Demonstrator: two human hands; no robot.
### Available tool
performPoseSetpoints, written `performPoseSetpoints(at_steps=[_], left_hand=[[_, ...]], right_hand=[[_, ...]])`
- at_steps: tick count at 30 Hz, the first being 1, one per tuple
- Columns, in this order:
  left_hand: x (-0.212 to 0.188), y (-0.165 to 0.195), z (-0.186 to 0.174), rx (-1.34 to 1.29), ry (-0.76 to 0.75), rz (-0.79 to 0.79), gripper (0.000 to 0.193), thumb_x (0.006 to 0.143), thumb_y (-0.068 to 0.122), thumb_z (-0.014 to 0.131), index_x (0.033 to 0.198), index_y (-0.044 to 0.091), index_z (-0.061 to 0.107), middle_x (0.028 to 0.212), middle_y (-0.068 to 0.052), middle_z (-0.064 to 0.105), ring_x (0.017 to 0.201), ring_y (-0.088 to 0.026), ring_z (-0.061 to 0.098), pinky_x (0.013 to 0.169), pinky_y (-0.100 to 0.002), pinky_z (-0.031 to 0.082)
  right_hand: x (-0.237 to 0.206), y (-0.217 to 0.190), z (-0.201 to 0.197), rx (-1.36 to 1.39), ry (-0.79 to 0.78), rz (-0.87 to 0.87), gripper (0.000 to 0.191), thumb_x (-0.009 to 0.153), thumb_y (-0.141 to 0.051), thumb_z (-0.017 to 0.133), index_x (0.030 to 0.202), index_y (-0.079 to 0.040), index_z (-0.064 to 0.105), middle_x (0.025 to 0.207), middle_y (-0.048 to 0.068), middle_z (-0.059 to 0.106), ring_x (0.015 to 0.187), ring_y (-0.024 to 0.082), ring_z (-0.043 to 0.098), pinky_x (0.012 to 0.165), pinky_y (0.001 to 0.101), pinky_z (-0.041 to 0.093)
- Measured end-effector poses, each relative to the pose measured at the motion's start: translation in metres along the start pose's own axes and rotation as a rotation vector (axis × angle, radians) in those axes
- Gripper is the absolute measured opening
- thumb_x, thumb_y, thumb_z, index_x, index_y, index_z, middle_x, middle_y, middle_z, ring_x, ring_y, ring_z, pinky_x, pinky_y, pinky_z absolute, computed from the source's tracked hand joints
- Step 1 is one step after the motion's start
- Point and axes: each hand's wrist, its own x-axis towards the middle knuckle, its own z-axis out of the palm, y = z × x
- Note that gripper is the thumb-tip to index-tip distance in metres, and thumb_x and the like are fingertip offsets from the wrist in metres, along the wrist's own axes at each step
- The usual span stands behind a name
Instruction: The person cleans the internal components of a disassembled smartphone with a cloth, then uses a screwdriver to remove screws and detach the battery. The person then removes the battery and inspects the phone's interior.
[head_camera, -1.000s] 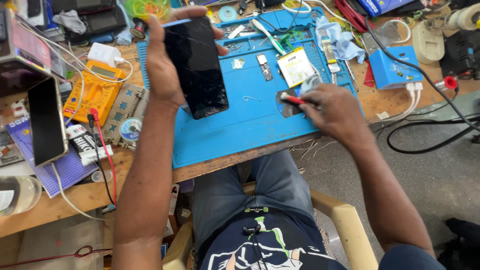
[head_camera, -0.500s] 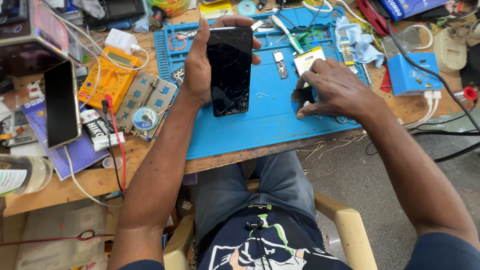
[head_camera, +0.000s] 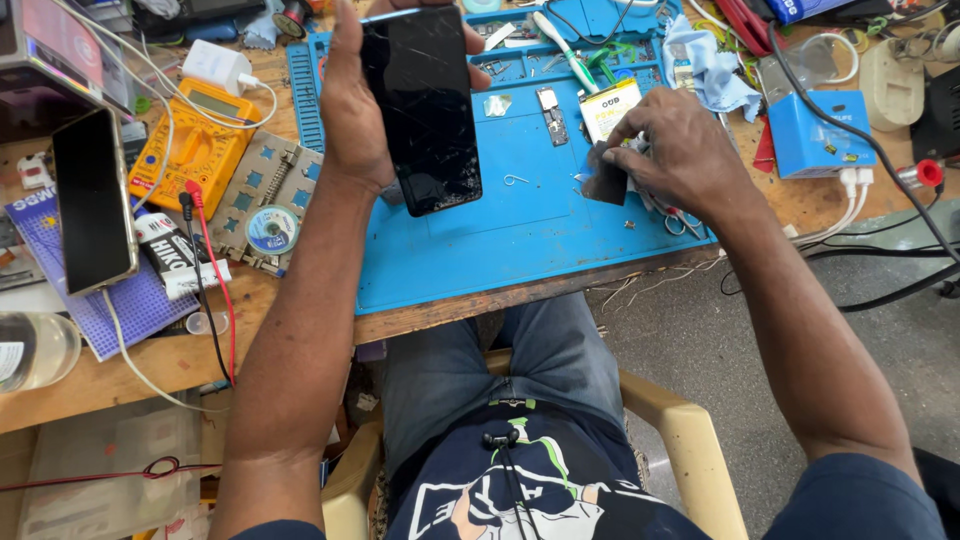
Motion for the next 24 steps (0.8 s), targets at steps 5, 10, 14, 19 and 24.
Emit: performPoseSetpoints(at_steps=[5, 10, 14, 19, 24], left_hand=[[0.000, -0.002, -0.002, 0.007, 0.020, 0.011, 0.069, 0.112, 0.062, 0.031, 0.137, 0.004, 0.058, 0.116, -0.022, 0.072, 0.100, -0.030, 0.076, 0.080, -0.037, 0.065], [0.000, -0.002, 0.000, 0.012, 0.017, 0.012, 0.070, 0.112, 0.062, 0.032, 0.136, 0.003, 0.060, 0.115, -0.022, 0.072, 0.099, -0.030, 0.077, 0.078, -0.037, 0.066], [-0.002, -0.002, 0.001, 0.039, 0.057, -0.003, 0.073, 0.111, 0.062, 0.031, 0.134, 0.001, 0.062, 0.116, -0.022, 0.072, 0.100, -0.030, 0.077, 0.077, -0.038, 0.067], [-0.003, -0.003, 0.002, -0.004, 0.057, -0.021, 0.072, 0.112, 0.061, 0.031, 0.134, -0.001, 0.062, 0.118, -0.022, 0.071, 0.101, -0.030, 0.076, 0.080, -0.038, 0.066], [-0.003, -0.004, 0.001, 0.023, 0.046, -0.015, 0.073, 0.112, 0.061, 0.030, 0.132, -0.001, 0.062, 0.119, -0.023, 0.072, 0.103, -0.030, 0.076, 0.079, -0.038, 0.066]], right_hand=[[-0.002, -0.012, -0.003, -0.115, -0.105, 0.032, 0.063, 0.066, -0.046, 0.091, 0.117, -0.013, 0.075, 0.110, 0.017, 0.060, 0.112, 0.037, 0.054, 0.095, 0.0480, 0.043], [0.003, 0.016, -0.006, -0.097, -0.158, 0.124, 0.036, 0.079, -0.039, 0.086, 0.103, -0.014, 0.078, 0.107, 0.014, 0.064, 0.111, 0.035, 0.059, 0.097, 0.0470, 0.047], [-0.002, 0.038, -0.009, -0.085, -0.007, 0.154, 0.025, 0.086, -0.033, 0.086, 0.100, -0.014, 0.081, 0.100, 0.016, 0.065, 0.100, 0.036, 0.062, 0.089, 0.0487, 0.050], [-0.021, 0.011, 0.004, -0.143, 0.239, -0.085, 0.015, 0.090, -0.021, 0.085, 0.101, -0.011, 0.080, 0.102, 0.011, 0.065, 0.098, 0.030, 0.062, 0.086, 0.0427, 0.051], [-0.033, -0.030, 0.015, -0.032, 0.104, -0.140, 0.012, 0.091, -0.011, 0.080, 0.102, -0.012, 0.081, 0.095, 0.008, 0.064, 0.092, 0.026, 0.060, 0.080, 0.0391, 0.050]])
